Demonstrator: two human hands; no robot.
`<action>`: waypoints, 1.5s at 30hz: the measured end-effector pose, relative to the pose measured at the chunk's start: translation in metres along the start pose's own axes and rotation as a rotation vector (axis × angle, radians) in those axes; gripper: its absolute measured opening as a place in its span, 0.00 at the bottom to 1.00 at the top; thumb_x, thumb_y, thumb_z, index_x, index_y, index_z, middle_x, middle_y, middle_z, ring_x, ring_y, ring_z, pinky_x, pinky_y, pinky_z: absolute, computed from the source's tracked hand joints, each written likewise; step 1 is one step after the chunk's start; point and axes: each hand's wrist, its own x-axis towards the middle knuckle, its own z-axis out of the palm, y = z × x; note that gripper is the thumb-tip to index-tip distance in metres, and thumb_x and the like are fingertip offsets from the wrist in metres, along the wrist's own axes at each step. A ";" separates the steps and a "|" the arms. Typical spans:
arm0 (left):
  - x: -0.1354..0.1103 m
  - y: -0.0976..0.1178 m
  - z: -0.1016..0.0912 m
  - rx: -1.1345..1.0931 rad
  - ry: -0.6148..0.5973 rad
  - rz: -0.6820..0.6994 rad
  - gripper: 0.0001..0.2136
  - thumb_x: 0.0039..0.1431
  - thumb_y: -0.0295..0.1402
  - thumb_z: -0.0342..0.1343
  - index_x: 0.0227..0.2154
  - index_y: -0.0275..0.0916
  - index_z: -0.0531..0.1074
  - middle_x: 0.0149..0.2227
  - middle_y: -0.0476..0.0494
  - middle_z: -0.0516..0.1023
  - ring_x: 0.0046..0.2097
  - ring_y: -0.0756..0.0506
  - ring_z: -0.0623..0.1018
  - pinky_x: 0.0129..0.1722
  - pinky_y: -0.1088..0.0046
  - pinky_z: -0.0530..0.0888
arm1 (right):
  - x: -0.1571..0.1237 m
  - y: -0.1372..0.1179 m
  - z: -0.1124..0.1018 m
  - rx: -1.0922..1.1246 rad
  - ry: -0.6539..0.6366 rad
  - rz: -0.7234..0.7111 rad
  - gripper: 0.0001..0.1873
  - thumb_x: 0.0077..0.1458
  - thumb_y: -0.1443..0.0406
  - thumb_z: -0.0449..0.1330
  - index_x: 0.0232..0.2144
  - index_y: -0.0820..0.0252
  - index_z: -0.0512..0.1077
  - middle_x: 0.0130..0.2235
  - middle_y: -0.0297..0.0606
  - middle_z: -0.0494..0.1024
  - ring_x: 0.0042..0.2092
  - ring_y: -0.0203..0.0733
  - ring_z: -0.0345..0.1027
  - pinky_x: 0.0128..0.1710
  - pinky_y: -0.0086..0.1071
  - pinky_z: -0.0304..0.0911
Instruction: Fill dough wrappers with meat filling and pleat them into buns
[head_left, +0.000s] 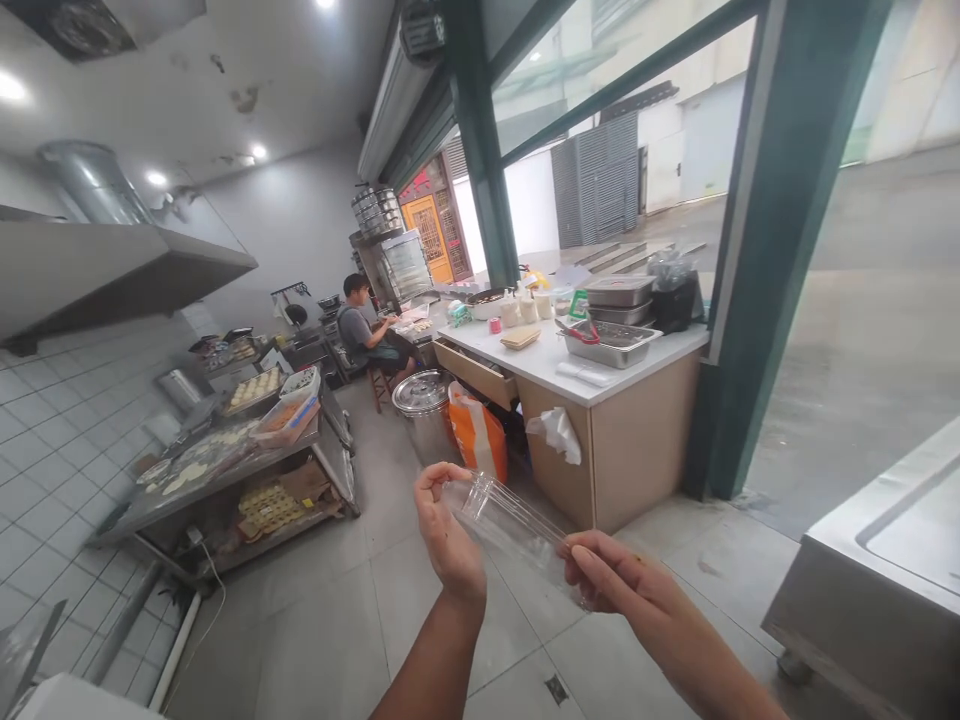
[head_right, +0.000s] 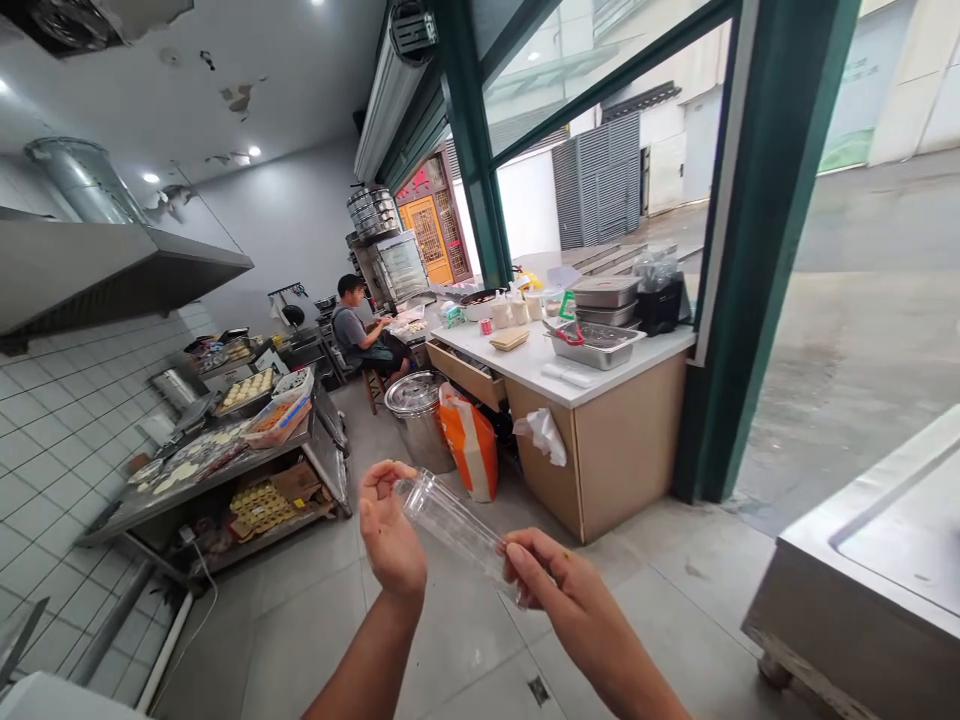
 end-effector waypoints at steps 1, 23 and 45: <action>0.000 0.004 -0.003 -0.009 0.008 0.002 0.19 0.57 0.43 0.35 0.37 0.36 0.66 0.33 0.42 0.69 0.39 0.43 0.68 0.44 0.62 0.61 | -0.001 -0.001 0.003 0.002 -0.011 -0.002 0.19 0.53 0.50 0.47 0.31 0.59 0.65 0.28 0.33 0.65 0.29 0.34 0.58 0.30 0.28 0.59; 0.019 -0.001 -0.021 -0.346 0.066 0.024 0.17 0.57 0.40 0.35 0.36 0.38 0.67 0.37 0.42 0.67 0.44 0.43 0.66 0.52 0.57 0.55 | 0.000 -0.012 0.035 -0.395 0.211 -0.198 0.15 0.56 0.54 0.45 0.33 0.57 0.65 0.27 0.33 0.69 0.29 0.35 0.63 0.31 0.28 0.62; 0.054 -0.078 -0.021 -0.551 -0.377 -1.303 0.30 0.49 0.56 0.44 0.43 0.35 0.66 0.47 0.33 0.69 0.48 0.38 0.69 0.41 0.61 0.69 | 0.025 0.010 -0.030 -1.036 0.289 -0.751 0.08 0.50 0.67 0.56 0.34 0.52 0.71 0.31 0.33 0.74 0.33 0.37 0.67 0.34 0.30 0.64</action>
